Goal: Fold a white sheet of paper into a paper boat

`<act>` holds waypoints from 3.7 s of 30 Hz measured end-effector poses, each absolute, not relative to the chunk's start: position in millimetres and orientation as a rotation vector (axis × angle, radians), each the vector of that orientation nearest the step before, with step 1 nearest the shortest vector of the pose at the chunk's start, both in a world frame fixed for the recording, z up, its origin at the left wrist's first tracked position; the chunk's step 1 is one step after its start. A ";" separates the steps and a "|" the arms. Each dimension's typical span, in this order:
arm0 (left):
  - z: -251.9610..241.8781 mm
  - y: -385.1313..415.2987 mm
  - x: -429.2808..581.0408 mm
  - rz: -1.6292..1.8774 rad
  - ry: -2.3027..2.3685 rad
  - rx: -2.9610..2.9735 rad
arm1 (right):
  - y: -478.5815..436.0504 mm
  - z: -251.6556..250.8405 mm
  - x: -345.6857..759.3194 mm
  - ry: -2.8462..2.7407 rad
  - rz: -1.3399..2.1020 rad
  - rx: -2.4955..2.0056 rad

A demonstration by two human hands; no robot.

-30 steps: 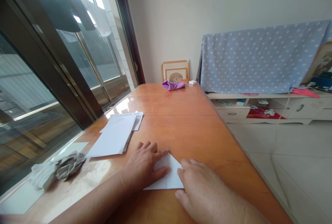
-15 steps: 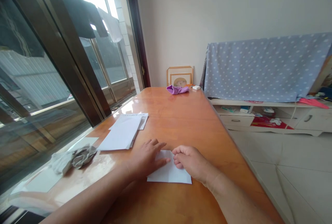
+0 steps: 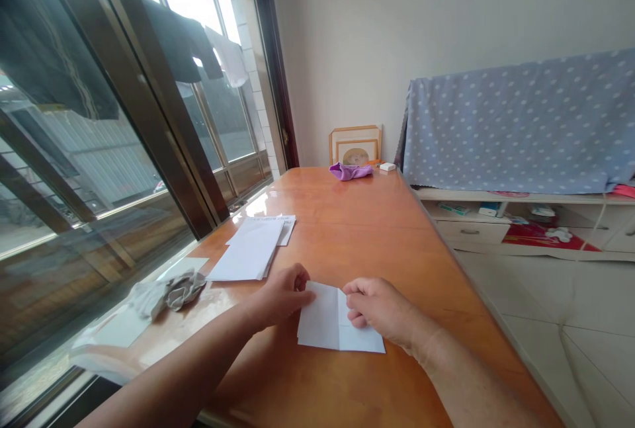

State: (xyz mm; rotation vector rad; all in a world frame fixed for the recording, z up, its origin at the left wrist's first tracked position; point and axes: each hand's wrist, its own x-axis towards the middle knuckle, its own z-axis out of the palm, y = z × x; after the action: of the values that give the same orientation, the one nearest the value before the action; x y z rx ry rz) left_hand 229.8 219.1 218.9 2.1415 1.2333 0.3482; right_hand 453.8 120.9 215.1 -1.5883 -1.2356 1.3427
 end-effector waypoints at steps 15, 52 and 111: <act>212.0 215.8 250.8 0.555 1.085 2.249 | 123.2 206.1 444.2 -1.860 0.635 -1.709; 214.9 181.6 233.1 0.303 0.606 2.838 | 118.2 200.3 441.7 -1.761 0.594 -1.798; 219.8 185.2 232.1 0.279 0.457 2.991 | 112.5 220.2 433.1 -1.911 0.553 -1.957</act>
State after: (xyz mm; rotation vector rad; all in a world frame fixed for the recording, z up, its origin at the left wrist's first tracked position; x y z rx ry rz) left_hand 232.1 185.2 219.8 2.9910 0.4575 0.2791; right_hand 433.1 112.5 220.2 -1.9565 -1.9111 0.5529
